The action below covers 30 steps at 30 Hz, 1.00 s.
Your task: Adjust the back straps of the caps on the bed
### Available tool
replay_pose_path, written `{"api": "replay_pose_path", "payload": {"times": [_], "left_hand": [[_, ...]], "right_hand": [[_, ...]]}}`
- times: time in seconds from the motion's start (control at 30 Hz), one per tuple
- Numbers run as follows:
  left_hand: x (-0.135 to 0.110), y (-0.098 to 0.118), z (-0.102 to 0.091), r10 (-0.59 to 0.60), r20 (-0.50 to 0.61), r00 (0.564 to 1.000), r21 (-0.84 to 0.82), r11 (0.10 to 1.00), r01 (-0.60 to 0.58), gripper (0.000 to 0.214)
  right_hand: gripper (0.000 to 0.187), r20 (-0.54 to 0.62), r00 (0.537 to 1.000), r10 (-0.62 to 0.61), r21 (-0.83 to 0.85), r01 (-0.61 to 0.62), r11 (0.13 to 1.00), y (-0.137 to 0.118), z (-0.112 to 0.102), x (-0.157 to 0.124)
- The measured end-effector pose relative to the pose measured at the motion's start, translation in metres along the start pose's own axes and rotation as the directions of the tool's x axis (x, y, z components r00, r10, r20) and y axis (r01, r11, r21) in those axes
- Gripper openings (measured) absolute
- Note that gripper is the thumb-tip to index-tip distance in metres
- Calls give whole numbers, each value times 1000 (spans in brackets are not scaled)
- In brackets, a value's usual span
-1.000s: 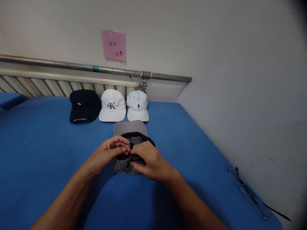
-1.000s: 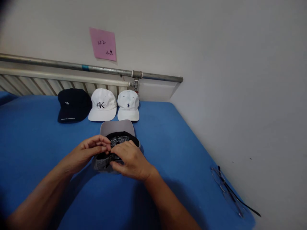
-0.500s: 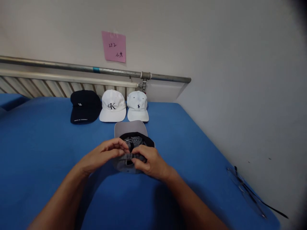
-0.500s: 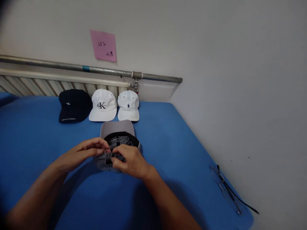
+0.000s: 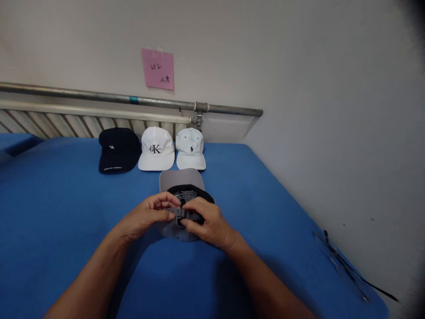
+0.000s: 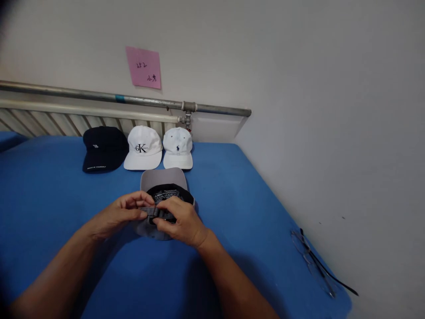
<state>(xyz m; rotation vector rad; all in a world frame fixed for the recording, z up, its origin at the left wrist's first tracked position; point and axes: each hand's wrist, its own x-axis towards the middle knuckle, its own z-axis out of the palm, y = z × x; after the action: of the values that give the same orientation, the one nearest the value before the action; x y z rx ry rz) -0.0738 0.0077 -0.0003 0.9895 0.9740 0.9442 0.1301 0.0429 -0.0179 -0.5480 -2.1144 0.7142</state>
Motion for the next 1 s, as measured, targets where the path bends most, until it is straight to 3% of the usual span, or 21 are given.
{"api": "replay_pose_path", "payload": {"times": [0.3,0.5,0.73,1.0], "left_hand": [[-5,8,-5,111,-15,994,160,981,-107,18],[-10,12,0,65,-14,998,252,966,-59,20],[-4,9,5,41,-89,995,189,982,-24,14],[-3,6,11,0,-94,996,33,999,3,15]], "right_hand": [[15,-41,999,17,22,-16,1000,2,-1,0],[15,-44,999,21,2,-21,1000,-6,-1,1],[18,-37,999,4,4,-3,1000,-8,-1,2],[17,-31,999,37,31,-36,999,-8,0,2]]}}
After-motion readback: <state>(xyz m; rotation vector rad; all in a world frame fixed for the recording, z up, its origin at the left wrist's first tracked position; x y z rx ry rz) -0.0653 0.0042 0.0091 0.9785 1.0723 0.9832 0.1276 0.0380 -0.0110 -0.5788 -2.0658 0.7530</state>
